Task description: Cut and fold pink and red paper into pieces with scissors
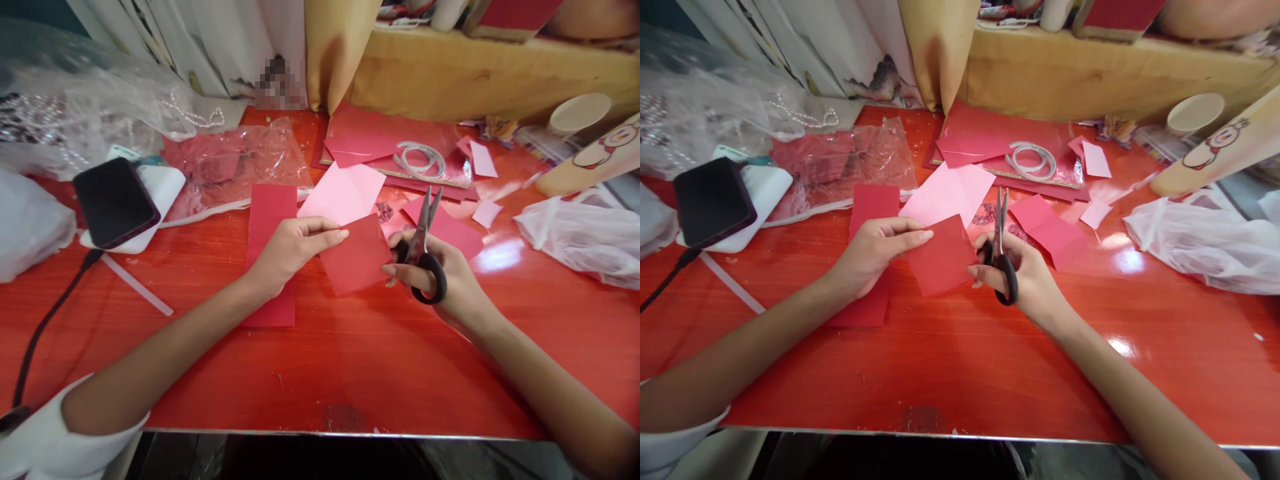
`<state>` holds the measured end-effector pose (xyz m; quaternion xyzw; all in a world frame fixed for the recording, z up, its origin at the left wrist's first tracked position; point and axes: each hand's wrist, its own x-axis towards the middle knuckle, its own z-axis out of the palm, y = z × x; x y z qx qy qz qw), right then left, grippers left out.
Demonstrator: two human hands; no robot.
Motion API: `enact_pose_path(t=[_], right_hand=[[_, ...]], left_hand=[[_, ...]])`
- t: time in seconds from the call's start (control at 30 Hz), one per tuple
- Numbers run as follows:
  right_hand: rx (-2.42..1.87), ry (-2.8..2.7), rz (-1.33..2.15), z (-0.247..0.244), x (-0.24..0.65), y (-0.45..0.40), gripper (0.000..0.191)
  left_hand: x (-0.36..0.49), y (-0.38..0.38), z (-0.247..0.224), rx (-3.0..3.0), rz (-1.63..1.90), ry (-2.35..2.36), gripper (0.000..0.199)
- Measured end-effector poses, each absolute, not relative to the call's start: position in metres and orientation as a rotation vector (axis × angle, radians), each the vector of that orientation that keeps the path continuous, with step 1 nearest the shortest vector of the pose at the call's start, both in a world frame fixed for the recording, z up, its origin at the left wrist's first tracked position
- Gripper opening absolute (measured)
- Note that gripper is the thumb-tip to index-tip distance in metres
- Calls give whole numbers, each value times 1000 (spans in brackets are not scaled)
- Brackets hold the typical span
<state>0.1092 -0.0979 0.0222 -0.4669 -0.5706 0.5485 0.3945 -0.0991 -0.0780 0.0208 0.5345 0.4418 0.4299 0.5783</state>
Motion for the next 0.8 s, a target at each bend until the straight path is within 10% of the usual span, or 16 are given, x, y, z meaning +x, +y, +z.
enact_pose_path(t=[0.8], right_hand=[[-1222,-1252,1306,10,114,-83,20]], left_hand=[[-107,-74,31,1268,502,977,19]])
